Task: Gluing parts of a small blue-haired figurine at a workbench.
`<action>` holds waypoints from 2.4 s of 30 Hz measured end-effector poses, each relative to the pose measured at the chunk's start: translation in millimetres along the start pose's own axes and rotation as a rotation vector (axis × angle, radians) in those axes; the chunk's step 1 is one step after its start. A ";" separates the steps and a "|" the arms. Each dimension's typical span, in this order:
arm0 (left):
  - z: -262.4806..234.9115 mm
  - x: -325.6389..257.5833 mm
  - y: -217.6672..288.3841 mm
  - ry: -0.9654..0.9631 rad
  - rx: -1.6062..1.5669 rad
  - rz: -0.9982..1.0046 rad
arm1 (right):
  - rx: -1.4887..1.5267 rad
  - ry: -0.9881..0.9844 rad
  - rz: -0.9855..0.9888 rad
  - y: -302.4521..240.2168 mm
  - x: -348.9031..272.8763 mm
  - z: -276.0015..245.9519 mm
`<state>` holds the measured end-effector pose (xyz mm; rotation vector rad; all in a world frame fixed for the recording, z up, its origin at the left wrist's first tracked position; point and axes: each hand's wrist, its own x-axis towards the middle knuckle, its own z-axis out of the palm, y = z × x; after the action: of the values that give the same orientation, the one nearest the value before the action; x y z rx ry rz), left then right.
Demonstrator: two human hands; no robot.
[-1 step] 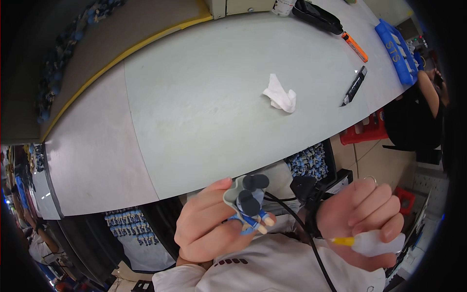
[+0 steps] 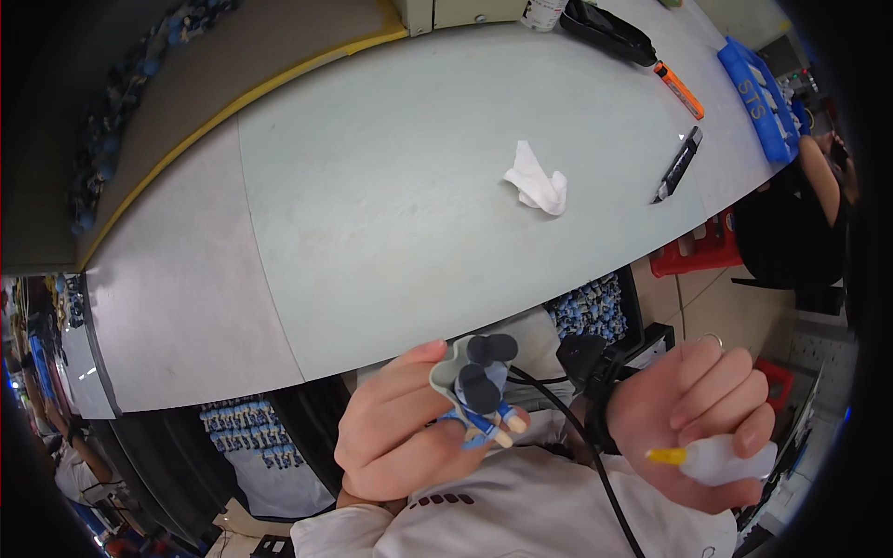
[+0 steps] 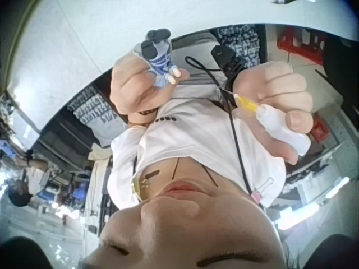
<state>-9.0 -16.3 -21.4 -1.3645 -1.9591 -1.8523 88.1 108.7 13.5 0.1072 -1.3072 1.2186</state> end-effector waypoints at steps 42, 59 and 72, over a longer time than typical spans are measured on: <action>-6.4 0.5 -4.9 0.082 -0.002 0.185 | 0.122 -0.106 0.128 -2.3 -3.2 9.5; -13.0 -8.8 -7.9 -0.030 -0.081 0.141 | -0.277 -0.452 -0.007 -3.8 -0.5 11.9; -14.2 -8.8 -9.3 -0.065 -0.061 0.145 | -0.337 -0.481 0.110 -8.0 6.0 15.7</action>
<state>-16.6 -31.4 -30.4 -1.5584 -1.7927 -1.8379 82.1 98.5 27.9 0.0887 -1.9441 1.0816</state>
